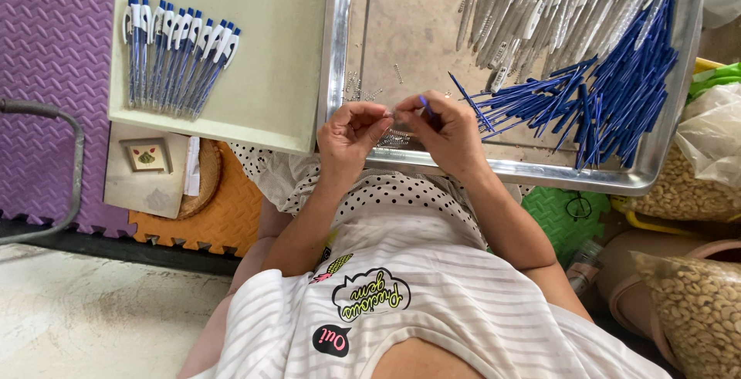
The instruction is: The person assembles pens by hand, taking white pen bodies and blue ink refills from a tray, inserting the refills into the bodies, and placing the finished items into a separate tray.
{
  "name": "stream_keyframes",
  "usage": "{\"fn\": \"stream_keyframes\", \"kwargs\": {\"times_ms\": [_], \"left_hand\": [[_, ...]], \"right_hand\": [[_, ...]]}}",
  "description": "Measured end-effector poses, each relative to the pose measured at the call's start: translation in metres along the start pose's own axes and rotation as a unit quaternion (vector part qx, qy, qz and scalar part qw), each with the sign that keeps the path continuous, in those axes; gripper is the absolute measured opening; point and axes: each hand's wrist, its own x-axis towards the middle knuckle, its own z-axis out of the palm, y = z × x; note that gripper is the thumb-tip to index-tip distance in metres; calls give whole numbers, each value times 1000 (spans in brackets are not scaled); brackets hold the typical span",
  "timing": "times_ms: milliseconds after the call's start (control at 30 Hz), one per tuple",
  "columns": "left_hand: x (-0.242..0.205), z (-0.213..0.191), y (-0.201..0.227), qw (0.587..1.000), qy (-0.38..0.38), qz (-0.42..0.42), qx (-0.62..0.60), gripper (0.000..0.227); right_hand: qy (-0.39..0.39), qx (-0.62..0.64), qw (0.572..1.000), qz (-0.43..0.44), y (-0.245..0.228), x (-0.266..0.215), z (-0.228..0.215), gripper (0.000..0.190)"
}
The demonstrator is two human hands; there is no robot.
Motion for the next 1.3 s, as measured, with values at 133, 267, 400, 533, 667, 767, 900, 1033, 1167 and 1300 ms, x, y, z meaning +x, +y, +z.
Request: {"fn": "stream_keyframes", "kwargs": {"times_ms": [133, 267, 400, 533, 667, 767, 900, 1033, 1167, 1300], "left_hand": [[6, -14, 6, 991, -18, 34, 126, 16], [13, -31, -16, 914, -63, 106, 387, 14], [14, -27, 2, 846, -104, 153, 500, 20], [9, -3, 21, 960, -82, 105, 244, 33], [13, 11, 32, 979, -89, 95, 155, 11], [11, 16, 37, 991, -88, 45, 89, 16], [7, 9, 32, 987, -59, 63, 137, 14], [-2, 11, 26, 991, -15, 125, 49, 14], [-6, 20, 47, 989, -27, 141, 20, 16], [-11, 27, 59, 989, -38, 139, 23, 17]], "right_hand": [[27, -49, 998, -20, 0, 4, -8, 11], [29, -93, 994, -49, 3, 8, -22, 8], [21, -84, 995, -39, -5, 6, -28, 9], [4, -75, 996, -44, -17, 4, -25, 9], [-22, -64, 997, -44, -29, 1, -23, 10], [-41, -36, 998, -31, -30, -3, -30, 9], [-79, 104, 991, -1, -50, -9, -55, 24], [83, 98, 987, -97, -36, -22, -80, 43], [165, 262, 940, -141, -47, -20, -69, 37], [142, 243, 950, -137, -54, -22, -50, 39]]}}
